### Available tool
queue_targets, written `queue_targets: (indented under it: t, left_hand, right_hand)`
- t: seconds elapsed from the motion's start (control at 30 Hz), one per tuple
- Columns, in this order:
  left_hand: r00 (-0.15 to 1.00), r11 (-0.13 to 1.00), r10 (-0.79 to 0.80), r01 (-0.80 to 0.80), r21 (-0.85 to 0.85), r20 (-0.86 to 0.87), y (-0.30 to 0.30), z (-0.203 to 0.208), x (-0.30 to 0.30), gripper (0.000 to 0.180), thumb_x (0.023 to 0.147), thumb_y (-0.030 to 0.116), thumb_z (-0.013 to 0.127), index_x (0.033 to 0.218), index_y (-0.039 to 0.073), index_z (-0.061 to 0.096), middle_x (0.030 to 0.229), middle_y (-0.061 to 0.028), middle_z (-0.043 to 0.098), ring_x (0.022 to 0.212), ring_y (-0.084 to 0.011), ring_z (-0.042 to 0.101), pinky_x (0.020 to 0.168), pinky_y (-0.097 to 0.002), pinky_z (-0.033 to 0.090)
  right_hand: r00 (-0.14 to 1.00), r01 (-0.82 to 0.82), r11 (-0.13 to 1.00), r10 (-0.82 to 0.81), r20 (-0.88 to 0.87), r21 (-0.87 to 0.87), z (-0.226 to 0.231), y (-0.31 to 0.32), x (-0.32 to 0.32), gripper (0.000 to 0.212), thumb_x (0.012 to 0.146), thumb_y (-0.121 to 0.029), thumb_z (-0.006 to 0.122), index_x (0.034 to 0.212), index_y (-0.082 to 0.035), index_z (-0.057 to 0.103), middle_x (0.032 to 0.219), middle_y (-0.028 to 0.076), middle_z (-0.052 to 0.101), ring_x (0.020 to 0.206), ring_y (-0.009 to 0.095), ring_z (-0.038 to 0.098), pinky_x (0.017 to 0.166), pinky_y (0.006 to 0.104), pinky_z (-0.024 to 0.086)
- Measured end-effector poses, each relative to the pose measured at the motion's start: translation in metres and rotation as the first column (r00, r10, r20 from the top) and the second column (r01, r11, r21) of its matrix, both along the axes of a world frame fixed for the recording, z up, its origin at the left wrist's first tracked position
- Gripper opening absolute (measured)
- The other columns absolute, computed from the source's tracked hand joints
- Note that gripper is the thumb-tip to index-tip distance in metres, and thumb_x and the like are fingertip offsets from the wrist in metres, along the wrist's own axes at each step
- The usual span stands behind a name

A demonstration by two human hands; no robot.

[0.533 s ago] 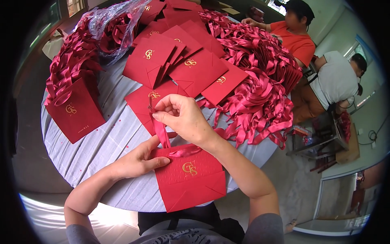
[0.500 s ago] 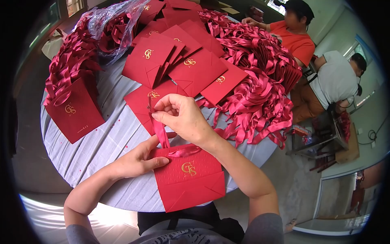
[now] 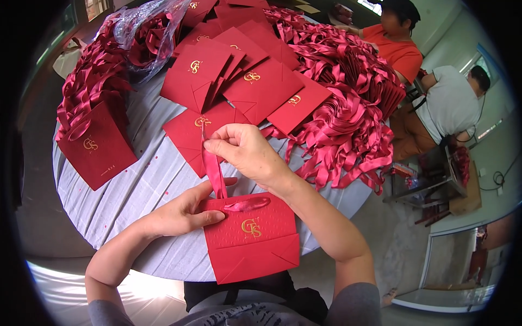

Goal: The person attaches ribbon handles to paper gift bags by threading ribbon strips through the holes of each bag by hand and stacking the assembled bags to the side.

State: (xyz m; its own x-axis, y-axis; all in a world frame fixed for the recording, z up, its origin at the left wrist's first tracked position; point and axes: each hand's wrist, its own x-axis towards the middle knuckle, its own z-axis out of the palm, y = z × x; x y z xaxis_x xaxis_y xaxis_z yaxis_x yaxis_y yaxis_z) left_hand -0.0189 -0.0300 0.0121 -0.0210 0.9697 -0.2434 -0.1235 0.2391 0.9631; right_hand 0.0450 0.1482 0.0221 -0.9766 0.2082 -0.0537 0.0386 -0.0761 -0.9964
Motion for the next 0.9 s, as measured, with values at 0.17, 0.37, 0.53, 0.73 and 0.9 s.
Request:
queue_targets:
  t: [0.17,0.37,0.53,0.73,0.9]
  left_hand:
    - [1.000,0.997,0.031,-0.031,0.066,0.002,0.001,-0.006,0.002,0.049,0.092,0.008,0.054,0.136,0.001,0.034,0.115,-0.0094,0.056,0.106,-0.0111,0.051,0.092,-0.0271,0.040]
    - [0.942,0.963,0.249,-0.217,-0.157,0.226,0.001,-0.001,-0.006,0.043,0.090,0.011,0.060,0.128,0.001,0.043,0.106,-0.0067,0.062,0.091,-0.0102,0.060,0.076,-0.0247,0.050]
    - [0.840,0.901,0.430,-0.374,-0.219,0.331,-0.002,-0.004,-0.019,0.034,0.088,0.006,0.061,0.120,0.000,0.049,0.109,-0.0103,0.061,0.096,-0.0143,0.062,0.085,-0.0283,0.052]
    - [0.804,0.883,0.468,-0.416,-0.216,0.368,-0.002,0.001,-0.021,0.037,0.087,0.000,0.060,0.122,0.001,0.051,0.111,-0.0111,0.062,0.099,-0.0165,0.062,0.090,-0.0298,0.050]
    - [0.804,0.873,0.487,-0.434,-0.224,0.340,0.001,0.001,-0.018,0.040,0.087,-0.003,0.057,0.125,-0.002,0.047,0.114,-0.0135,0.060,0.103,-0.0197,0.060,0.092,-0.0331,0.049]
  right_hand:
    - [0.999,-0.006,0.992,0.002,0.035,0.122,-0.002,0.004,-0.001,0.016,0.090,-0.016,0.061,0.093,0.000,0.060,0.079,-0.002,0.060,0.070,0.002,0.052,0.062,0.0175,0.042]
    - [0.958,0.270,0.762,-0.154,-0.240,0.588,0.013,0.009,0.005,0.012,0.087,-0.010,0.065,0.093,0.000,0.062,0.081,-0.002,0.057,0.068,0.003,0.049,0.060,0.0178,0.041]
    - [0.985,0.009,0.666,0.124,-0.123,0.746,0.029,0.019,0.021,0.006,0.080,-0.005,0.067,0.084,-0.002,0.065,0.075,0.000,0.054,0.062,0.006,0.047,0.056,0.0218,0.037]
    - [0.972,-0.017,0.449,0.217,-0.090,0.894,0.022,0.014,0.028,0.015,0.076,-0.013,0.069,0.083,-0.004,0.058,0.079,0.007,0.055,0.066,0.020,0.057,0.060,0.0320,0.045]
    - [0.970,0.047,0.419,0.199,-0.142,0.907,0.006,0.003,0.029,0.009,0.080,-0.006,0.059,0.084,-0.004,0.051,0.083,0.012,0.054,0.082,0.031,0.057,0.070,0.0404,0.045]
